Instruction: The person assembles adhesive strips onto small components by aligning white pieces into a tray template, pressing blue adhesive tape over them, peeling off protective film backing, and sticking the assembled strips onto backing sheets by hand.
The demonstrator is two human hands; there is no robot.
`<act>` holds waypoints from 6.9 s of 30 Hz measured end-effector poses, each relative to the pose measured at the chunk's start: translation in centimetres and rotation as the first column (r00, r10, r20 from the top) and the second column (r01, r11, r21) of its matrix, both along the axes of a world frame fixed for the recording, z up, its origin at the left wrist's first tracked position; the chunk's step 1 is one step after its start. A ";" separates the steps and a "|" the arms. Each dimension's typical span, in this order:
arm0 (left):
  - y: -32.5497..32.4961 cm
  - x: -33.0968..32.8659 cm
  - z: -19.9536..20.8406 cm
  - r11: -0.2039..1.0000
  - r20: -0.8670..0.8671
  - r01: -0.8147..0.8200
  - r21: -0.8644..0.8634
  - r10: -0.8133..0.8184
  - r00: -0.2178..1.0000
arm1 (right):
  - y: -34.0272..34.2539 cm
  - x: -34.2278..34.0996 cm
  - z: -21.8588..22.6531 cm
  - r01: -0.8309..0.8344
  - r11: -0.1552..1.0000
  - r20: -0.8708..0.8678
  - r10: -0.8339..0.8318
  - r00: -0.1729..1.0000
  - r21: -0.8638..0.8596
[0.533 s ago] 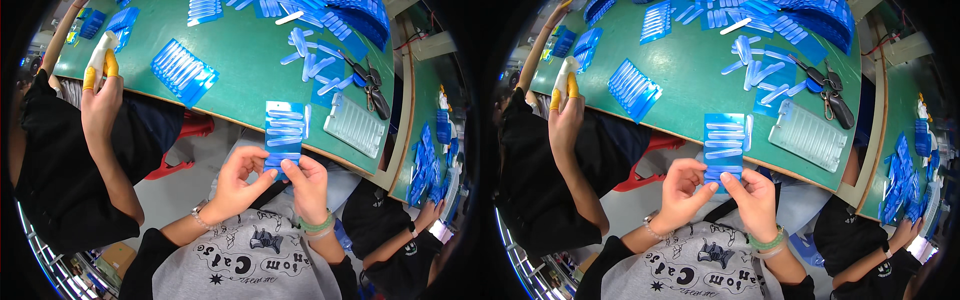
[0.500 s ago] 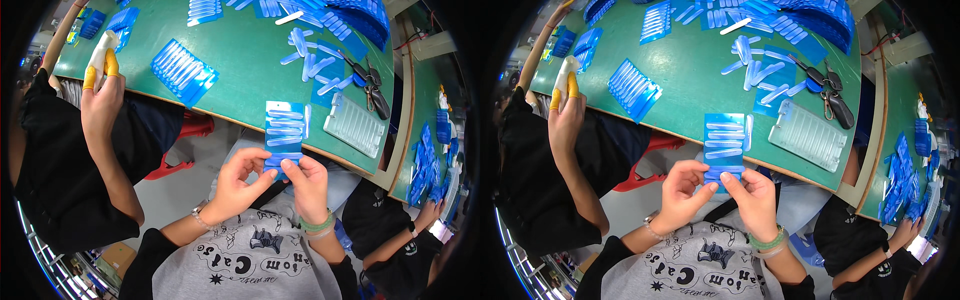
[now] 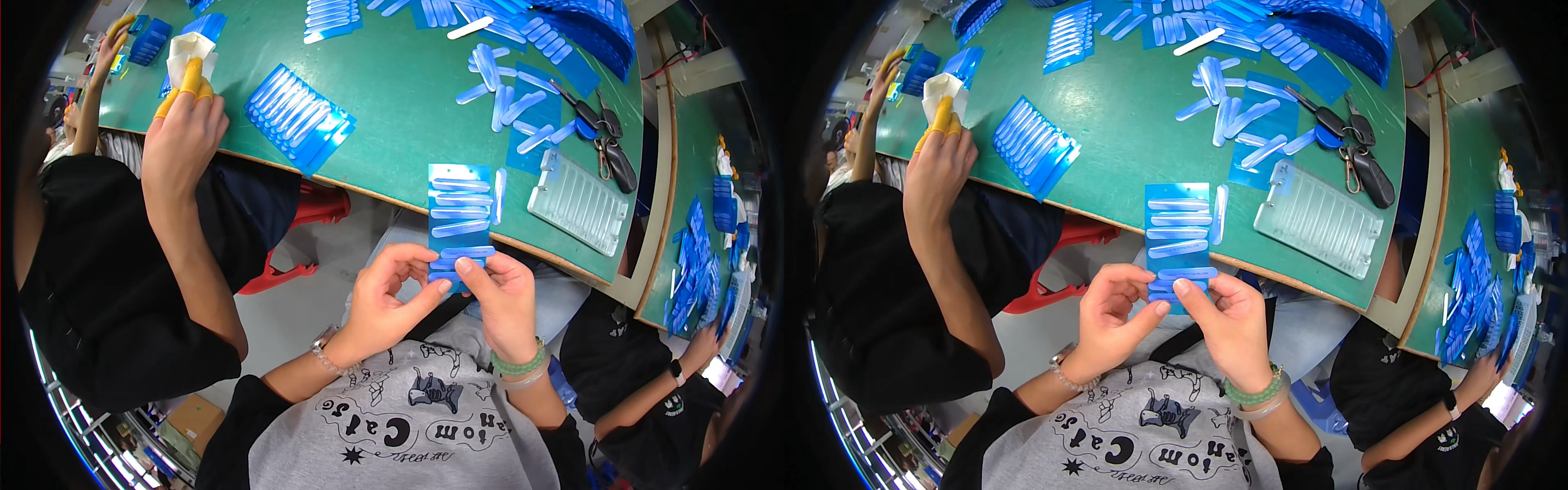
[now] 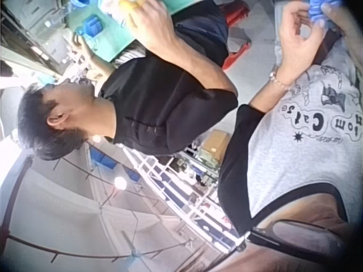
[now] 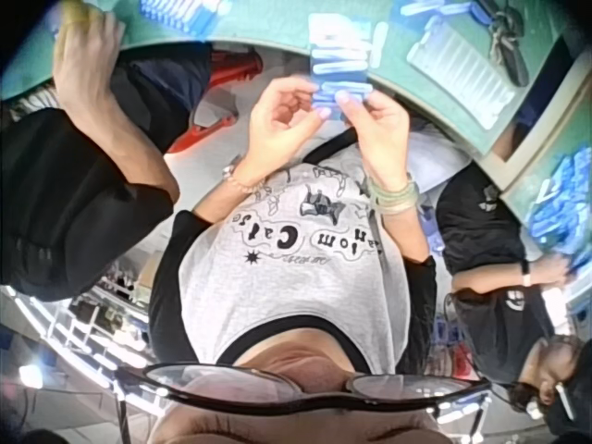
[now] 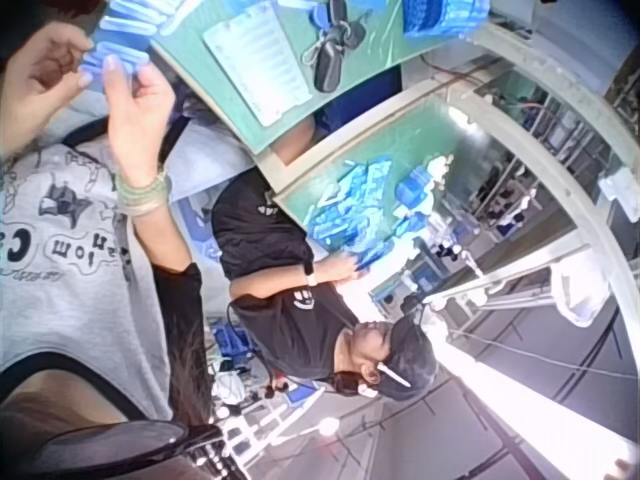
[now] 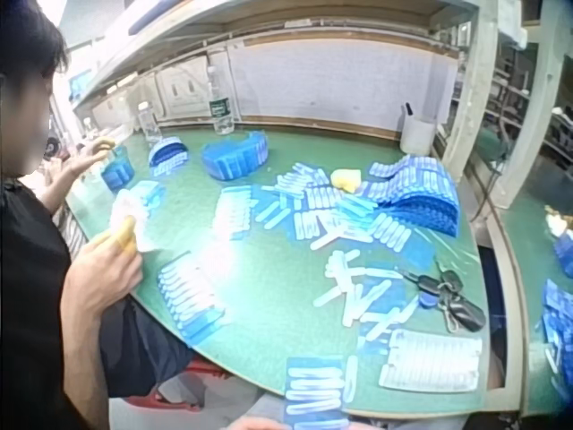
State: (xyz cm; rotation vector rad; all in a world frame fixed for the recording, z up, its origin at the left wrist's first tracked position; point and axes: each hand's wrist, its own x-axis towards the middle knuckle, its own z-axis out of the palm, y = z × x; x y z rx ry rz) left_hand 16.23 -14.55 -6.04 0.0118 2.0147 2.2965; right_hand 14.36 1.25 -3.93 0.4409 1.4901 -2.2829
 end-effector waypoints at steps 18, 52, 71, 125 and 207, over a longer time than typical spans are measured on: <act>0.2 0.1 0.0 0.994 -0.025 -0.102 -0.037 0.101 0.995 | 0.3 0.3 -0.4 -0.022 0.999 0.001 0.022 1.000 0.026; 0.4 -1.0 0.9 0.990 0.125 -0.038 0.139 0.020 0.992 | 2.0 0.8 -1.1 0.123 0.978 0.166 -0.095 0.982 -0.171; 0.3 -0.8 0.7 0.998 0.072 -0.008 -0.069 0.013 0.997 | 1.4 0.6 -1.0 0.135 0.981 -0.087 -0.124 0.989 0.139; -0.3 -1.6 2.3 0.989 0.063 -0.124 0.078 0.119 0.991 | 2.5 -2.9 4.8 -0.235 0.921 0.097 0.215 0.972 0.309; 0.5 -0.3 1.9 0.988 -0.046 -0.006 -0.155 -0.001 0.999 | 3.9 0.4 0.5 -0.134 0.990 -0.052 0.132 0.990 -0.035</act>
